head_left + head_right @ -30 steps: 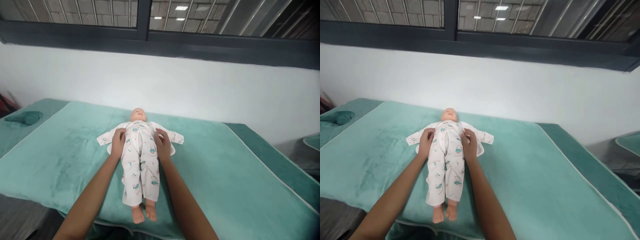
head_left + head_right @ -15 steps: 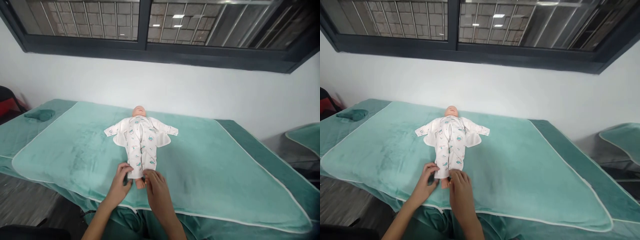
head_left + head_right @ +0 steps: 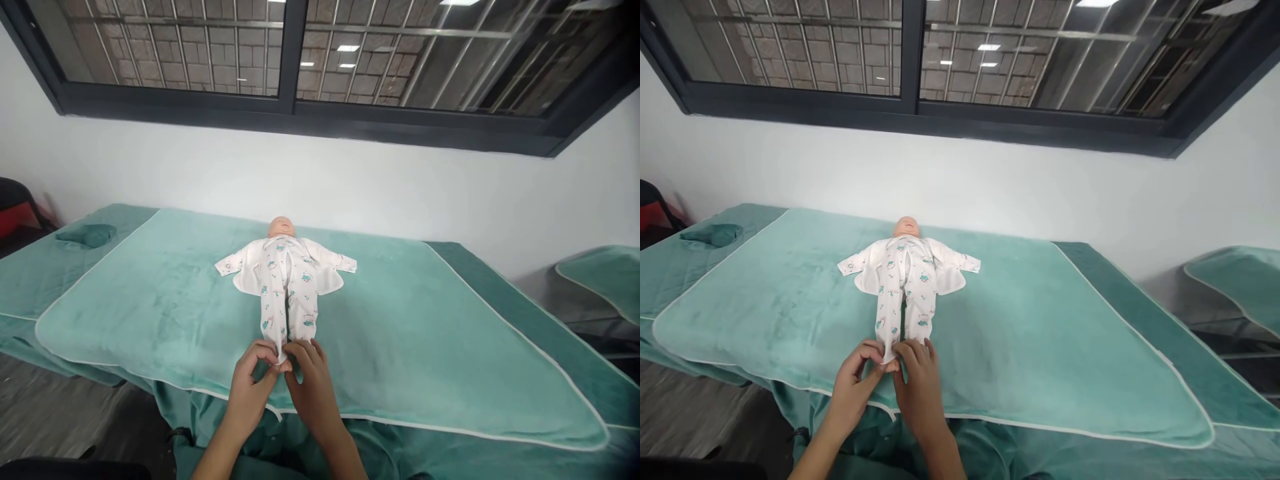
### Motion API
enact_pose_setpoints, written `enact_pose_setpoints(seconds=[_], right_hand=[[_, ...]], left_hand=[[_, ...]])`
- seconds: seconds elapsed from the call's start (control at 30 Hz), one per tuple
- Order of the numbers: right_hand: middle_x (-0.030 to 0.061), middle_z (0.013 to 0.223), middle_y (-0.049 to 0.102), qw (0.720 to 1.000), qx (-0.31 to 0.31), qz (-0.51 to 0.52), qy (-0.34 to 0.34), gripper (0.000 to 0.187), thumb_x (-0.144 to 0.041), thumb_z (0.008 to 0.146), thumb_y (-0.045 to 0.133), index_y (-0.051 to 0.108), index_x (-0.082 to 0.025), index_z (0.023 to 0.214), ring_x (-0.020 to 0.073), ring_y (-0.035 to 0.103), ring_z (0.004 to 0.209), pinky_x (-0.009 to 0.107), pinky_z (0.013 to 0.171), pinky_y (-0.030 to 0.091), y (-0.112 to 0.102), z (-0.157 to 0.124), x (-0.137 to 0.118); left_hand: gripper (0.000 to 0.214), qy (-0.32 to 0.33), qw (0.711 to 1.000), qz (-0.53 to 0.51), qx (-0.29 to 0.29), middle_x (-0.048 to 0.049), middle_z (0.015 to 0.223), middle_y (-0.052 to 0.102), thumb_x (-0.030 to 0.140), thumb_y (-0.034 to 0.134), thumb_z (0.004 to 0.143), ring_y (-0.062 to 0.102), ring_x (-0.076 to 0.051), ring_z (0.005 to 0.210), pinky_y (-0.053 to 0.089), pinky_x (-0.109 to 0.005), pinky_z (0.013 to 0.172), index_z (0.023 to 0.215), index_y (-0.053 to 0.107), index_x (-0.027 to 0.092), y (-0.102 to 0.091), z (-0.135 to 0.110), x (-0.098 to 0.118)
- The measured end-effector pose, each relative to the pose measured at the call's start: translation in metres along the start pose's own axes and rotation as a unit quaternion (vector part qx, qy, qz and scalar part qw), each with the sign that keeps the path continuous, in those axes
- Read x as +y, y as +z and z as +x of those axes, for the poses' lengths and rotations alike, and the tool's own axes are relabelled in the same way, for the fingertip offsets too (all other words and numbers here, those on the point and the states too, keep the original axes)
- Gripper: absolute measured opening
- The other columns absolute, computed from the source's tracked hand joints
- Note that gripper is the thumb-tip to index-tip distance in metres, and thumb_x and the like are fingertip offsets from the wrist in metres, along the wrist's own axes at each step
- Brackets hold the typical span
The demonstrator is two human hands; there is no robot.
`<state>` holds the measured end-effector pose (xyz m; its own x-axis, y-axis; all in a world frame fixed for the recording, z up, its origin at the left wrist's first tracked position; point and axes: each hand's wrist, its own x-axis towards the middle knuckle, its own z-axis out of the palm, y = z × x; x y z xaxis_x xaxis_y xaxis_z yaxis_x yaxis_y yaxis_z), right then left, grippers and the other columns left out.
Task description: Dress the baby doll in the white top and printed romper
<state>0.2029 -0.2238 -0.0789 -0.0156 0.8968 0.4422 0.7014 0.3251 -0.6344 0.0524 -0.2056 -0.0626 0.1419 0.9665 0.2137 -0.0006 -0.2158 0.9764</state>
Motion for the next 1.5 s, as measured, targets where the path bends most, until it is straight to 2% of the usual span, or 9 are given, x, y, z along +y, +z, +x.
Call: enact_pose_setpoints(seconds=[0.33,0.47,0.53,0.63,0.77,0.93,1.17,1.33,1.5], right_hand=[[0.0031,0.091,0.063,0.993,0.079,0.033,-0.081,0.019,-0.007,0.091,0.052,0.056,-0.024,0.096,0.0211,0.063,0.096,0.043,0.096,0.051,-0.005,-0.013,-0.008],[0.0055,0.102,0.066,0.994,0.027,0.040,-0.102,0.026,-0.006,0.093,0.052,0.060,-0.025,0.108,0.0223,0.063,0.107,0.043,0.099,0.052,-0.014,-0.026,0.005],[0.0085,0.115,0.065,0.995,0.064,0.036,-0.067,0.033,-0.007,0.095,0.050,0.059,-0.026,0.120,0.0232,0.062,0.114,0.042,0.097,0.054,-0.016,-0.030,0.021],[0.0111,0.122,0.063,0.990,0.136,0.010,0.025,0.036,-0.011,0.095,0.051,0.056,-0.026,0.128,0.0251,0.062,0.114,0.042,0.093,0.056,-0.013,-0.030,0.046],[0.0092,0.116,0.066,0.993,0.085,0.029,0.077,0.030,-0.015,0.093,0.056,0.060,-0.025,0.121,0.0254,0.065,0.105,0.042,0.089,0.057,-0.004,-0.022,0.063],[0.0072,0.100,0.067,0.987,0.119,0.049,0.092,0.022,-0.010,0.091,0.050,0.063,-0.023,0.102,0.0240,0.063,0.094,0.039,0.083,0.053,0.008,-0.002,0.068],[0.0040,0.093,0.063,0.982,0.114,0.121,0.090,0.015,-0.016,0.095,0.049,0.063,-0.022,0.097,0.0191,0.060,0.082,0.030,0.075,0.048,0.012,0.029,0.064],[0.0021,0.087,0.060,0.983,0.053,0.172,0.025,0.015,-0.018,0.099,0.049,0.061,-0.022,0.092,0.0172,0.057,0.081,0.028,0.074,0.045,0.002,0.016,0.066],[-0.0003,0.080,0.057,0.969,0.013,0.248,0.002,0.013,-0.020,0.094,0.058,0.058,-0.022,0.082,0.0158,0.055,0.075,0.027,0.069,0.043,-0.017,0.011,0.062]], left_hand=[[0.009,0.021,0.994,0.103,0.030,-0.0023,0.090,0.058,0.023,0.058,0.092,0.060,-0.018,0.087,0.048,-0.027,0.079,0.084,0.058,0.021,-0.027,-0.018,-0.011],[0.010,0.049,0.984,0.165,0.040,-0.0039,0.092,0.062,0.019,0.055,0.093,0.063,-0.019,0.089,0.052,-0.028,0.078,0.086,0.061,0.021,-0.022,-0.028,-0.021],[0.013,0.089,0.973,0.208,0.043,-0.0065,0.100,0.065,0.016,0.052,0.094,0.065,-0.020,0.095,0.055,-0.030,0.081,0.093,0.064,0.022,-0.014,-0.027,-0.022],[0.021,0.174,0.943,0.283,0.010,-0.0095,0.117,0.066,0.017,0.054,0.095,0.064,-0.024,0.112,0.056,-0.038,0.094,0.111,0.065,0.024,0.003,-0.019,-0.022],[0.049,0.252,0.868,0.418,-0.092,-0.0103,0.140,0.060,0.015,0.060,0.090,0.050,-0.030,0.136,0.041,-0.057,0.116,0.138,0.054,0.025,0.025,-0.003,-0.029],[0.045,0.285,0.813,0.499,-0.099,-0.0095,0.135,0.064,0.013,0.057,0.092,0.056,-0.030,0.129,0.034,-0.063,0.116,0.136,0.057,0.025,0.031,0.021,-0.044],[0.048,0.280,0.804,0.516,-0.098,-0.0092,0.133,0.064,0.014,0.065,0.089,0.055,-0.030,0.128,0.033,-0.063,0.115,0.134,0.059,0.027,0.022,0.051,-0.042],[0.048,0.273,0.837,0.462,-0.107,-0.0096,0.131,0.064,0.025,0.072,0.087,0.057,-0.031,0.126,0.034,-0.061,0.115,0.133,0.058,0.026,0.019,0.048,-0.044],[0.026,0.253,0.874,0.400,-0.107,-0.0064,0.117,0.068,0.028,0.075,0.086,0.060,-0.028,0.117,0.034,-0.057,0.114,0.108,0.063,0.025,0.021,0.046,-0.042]])
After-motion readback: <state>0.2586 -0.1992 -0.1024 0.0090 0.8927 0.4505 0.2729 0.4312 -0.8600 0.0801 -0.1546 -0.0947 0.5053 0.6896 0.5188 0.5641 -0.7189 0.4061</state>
